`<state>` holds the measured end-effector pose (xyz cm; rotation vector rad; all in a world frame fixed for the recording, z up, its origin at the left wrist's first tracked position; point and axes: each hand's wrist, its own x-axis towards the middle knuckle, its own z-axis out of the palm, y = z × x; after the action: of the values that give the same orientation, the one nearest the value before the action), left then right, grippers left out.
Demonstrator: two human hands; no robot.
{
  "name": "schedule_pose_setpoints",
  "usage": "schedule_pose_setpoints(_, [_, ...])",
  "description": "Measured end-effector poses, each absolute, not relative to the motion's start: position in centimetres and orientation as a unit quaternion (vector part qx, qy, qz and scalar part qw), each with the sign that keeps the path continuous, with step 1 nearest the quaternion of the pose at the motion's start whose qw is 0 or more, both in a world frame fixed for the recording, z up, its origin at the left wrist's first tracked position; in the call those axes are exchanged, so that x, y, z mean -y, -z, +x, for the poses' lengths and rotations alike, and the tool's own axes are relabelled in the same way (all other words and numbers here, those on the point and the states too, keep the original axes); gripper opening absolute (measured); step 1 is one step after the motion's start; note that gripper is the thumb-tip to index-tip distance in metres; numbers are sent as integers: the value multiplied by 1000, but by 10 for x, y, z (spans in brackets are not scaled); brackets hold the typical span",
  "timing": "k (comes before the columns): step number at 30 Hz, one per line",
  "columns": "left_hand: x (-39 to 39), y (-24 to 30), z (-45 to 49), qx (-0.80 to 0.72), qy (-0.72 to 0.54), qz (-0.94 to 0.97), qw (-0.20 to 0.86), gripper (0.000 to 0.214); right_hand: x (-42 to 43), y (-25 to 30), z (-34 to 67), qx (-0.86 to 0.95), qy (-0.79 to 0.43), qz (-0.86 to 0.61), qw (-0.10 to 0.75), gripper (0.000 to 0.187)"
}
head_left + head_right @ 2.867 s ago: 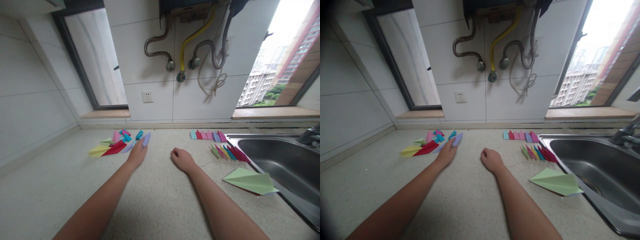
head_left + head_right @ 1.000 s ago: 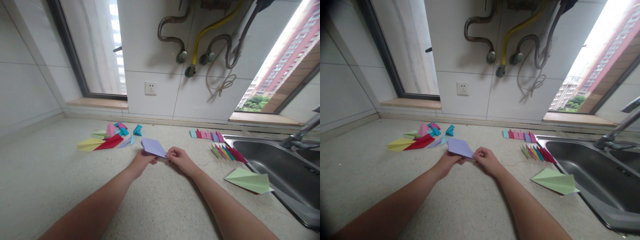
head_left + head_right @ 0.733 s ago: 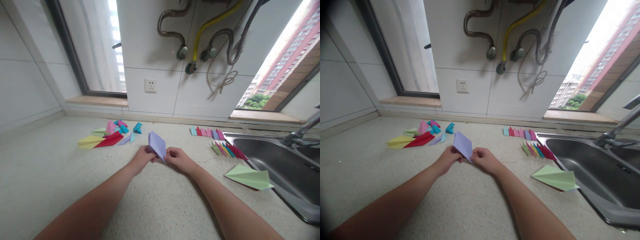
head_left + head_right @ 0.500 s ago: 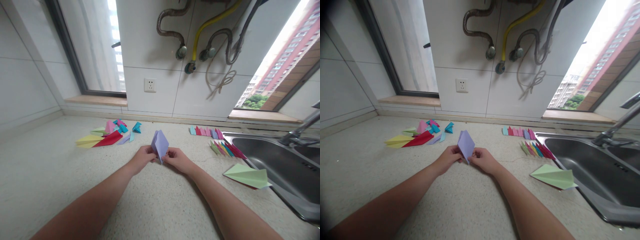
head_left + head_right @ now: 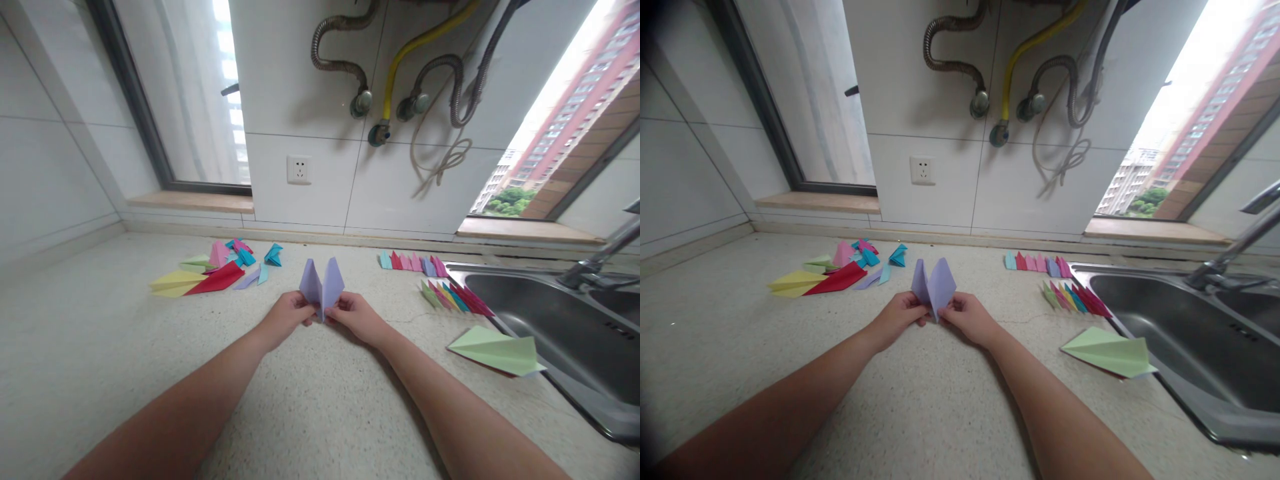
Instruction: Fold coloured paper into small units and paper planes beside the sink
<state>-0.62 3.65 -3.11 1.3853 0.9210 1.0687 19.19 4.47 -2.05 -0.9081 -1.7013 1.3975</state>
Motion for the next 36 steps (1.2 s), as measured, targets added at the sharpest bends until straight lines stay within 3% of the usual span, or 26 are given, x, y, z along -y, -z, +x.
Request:
schedule_pose_setpoints(12, [-36, 27, -7, -391, -472, 555, 563, 34, -50, 22, 194, 642, -538, -373, 398, 28])
schedule_pose_setpoints(36, [-38, 33, -6, -438, -476, 539, 540, 31, -47, 19, 193, 641, -551, -357, 398, 25])
